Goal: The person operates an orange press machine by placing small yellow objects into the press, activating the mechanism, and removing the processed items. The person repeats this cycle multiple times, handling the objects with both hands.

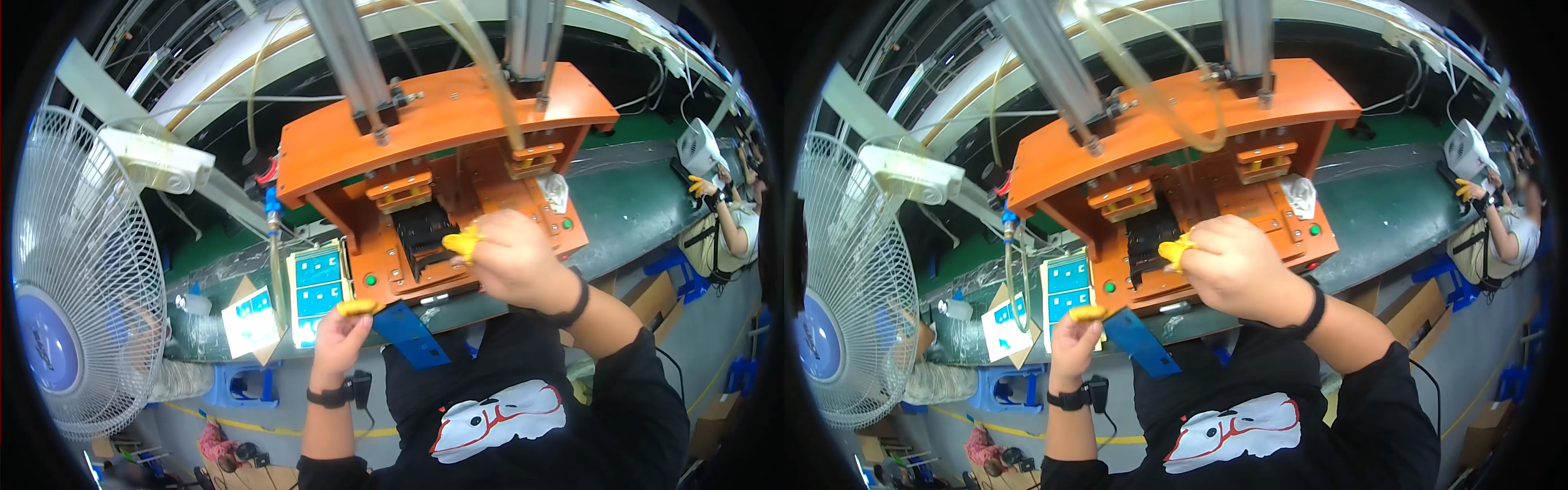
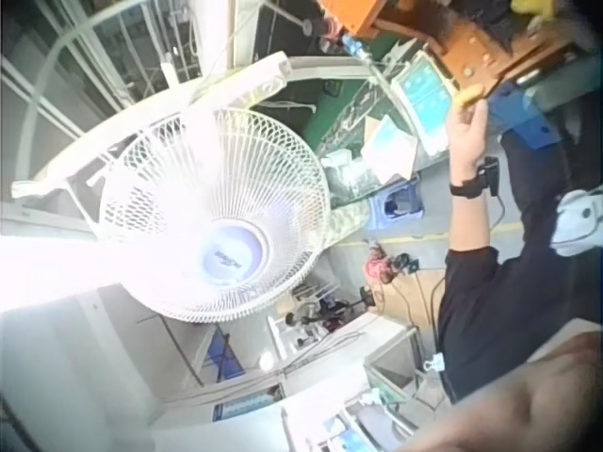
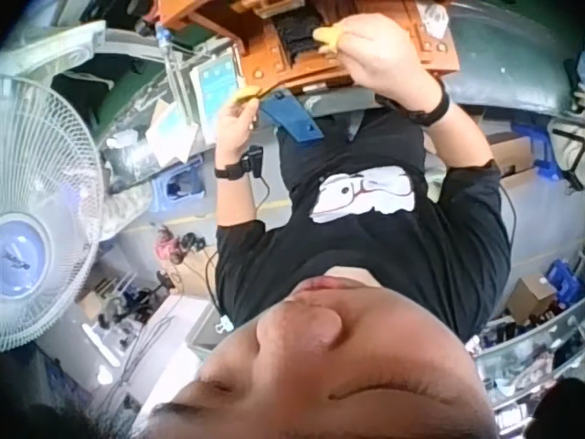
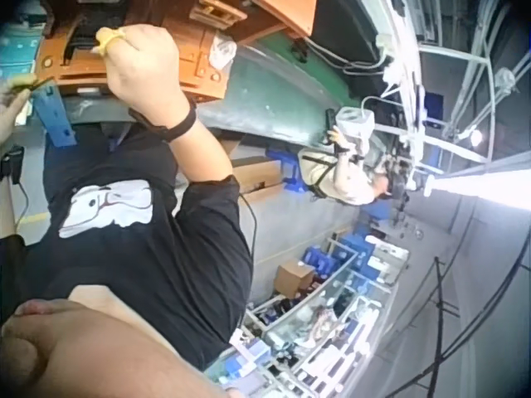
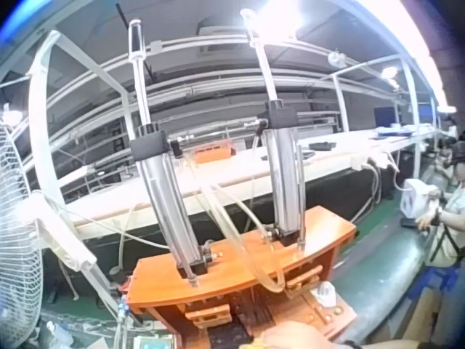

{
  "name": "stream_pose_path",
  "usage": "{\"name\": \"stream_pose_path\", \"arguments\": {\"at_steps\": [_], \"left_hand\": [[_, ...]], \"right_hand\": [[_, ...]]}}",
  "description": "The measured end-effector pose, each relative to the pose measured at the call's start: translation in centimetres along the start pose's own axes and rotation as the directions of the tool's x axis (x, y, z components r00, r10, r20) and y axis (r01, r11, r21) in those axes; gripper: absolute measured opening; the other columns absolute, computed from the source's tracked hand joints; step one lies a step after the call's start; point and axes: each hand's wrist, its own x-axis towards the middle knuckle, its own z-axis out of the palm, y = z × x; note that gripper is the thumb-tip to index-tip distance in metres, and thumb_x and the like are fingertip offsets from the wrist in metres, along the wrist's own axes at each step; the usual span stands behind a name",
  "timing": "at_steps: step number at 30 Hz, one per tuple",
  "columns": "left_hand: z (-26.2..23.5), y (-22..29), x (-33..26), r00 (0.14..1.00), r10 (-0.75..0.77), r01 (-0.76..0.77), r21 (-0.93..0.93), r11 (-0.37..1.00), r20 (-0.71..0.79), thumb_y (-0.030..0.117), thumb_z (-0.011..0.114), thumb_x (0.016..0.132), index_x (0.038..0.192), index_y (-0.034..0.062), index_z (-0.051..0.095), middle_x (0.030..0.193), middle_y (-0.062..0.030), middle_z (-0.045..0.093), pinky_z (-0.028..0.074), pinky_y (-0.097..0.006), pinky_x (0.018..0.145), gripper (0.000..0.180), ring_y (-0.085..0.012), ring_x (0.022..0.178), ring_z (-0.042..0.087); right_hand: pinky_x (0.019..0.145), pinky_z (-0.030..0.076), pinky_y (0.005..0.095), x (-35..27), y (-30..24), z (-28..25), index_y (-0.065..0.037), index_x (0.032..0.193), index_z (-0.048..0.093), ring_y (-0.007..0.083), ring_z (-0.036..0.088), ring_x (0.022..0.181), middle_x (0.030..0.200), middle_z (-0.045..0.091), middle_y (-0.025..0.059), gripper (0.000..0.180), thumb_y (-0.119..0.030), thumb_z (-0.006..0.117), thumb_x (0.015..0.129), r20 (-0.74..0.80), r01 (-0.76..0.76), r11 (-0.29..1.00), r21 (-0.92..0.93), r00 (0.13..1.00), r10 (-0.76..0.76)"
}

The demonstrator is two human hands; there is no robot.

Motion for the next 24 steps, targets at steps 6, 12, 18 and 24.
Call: {"name": "stream_pose_path", "arguments": {"at_steps": [6, 12, 18, 24], "left_hand": [[3.2, 2.6, 11.9, 0.976, 0.214, -0.18, 0.709, 0.682, 0.041, 0.013, 0.072, 0.096, 0.116, -0.0029, 0.071, 0.117, -0.0216, 0.072, 0.053, -0.039, 0.096, 0.025, -0.0366, 0.107, 0.069], [2.7, 1.1, 20.9, 0.997, 0.0, -0.079, 0.968, 0.237, 0.081, 0.022, 0.067, 0.096, 0.13, 0.01, 0.068, 0.134, -0.0207, 0.067, 0.054, -0.044, 0.101, 0.036, -0.0372, 0.124, 0.063], [-6.4, -7.7, 23.1, 0.988, 0.14, -0.139, 0.767, 0.626, 0.065, 0.017, 0.069, 0.099, 0.132, 0.0028, 0.064, 0.13, -0.0199, 0.068, 0.053, -0.041, 0.103, 0.036, -0.0328, 0.122, 0.064], [-6.3, -8.2, 22.3, 0.994, 0.105, -0.097, 0.332, 0.938, -0.008, 0.017, 0.071, 0.099, 0.13, 0.0001, 0.066, 0.127, -0.0198, 0.069, 0.051, -0.042, 0.103, 0.036, -0.0308, 0.121, 0.064]], "right_hand": [[0.072, 0.054, 0.0345, -9.9, 1.6, -13.7, 0.002, 0.111, 0.075, 0.0201, 0.067, 0.074, 0.095, 0.075, 0.0099, 0.021, -0.016, 0.07, 0.1, -0.07, -0.432, 0.797, 0.422, 0.861, 0.504], [0.087, 0.056, 0.0358, -25.6, 7.7, -16.0, -0.007, 0.125, 0.066, 0.0186, 0.069, 0.1, 0.112, 0.072, 0.0059, 0.025, -0.026, 0.059, 0.11, -0.271, 0.0, 0.277, 0.961, 0.198, 0.942], [0.094, 0.054, 0.0344, -33.3, 18.2, -11.3, -0.01, 0.123, 0.065, 0.0205, 0.065, 0.11, 0.119, 0.07, 0.0062, 0.025, -0.026, 0.068, 0.105, -0.176, 0.121, 0.181, 0.976, -0.054, 0.983], [0.104, 0.054, 0.0378, -32.4, 31.4, -5.8, -0.008, 0.122, 0.063, 0.0257, 0.066, 0.116, 0.12, 0.069, 0.0094, 0.028, -0.028, 0.069, 0.104, 0.034, 0.078, -0.038, 0.996, 0.046, 0.998]]}}
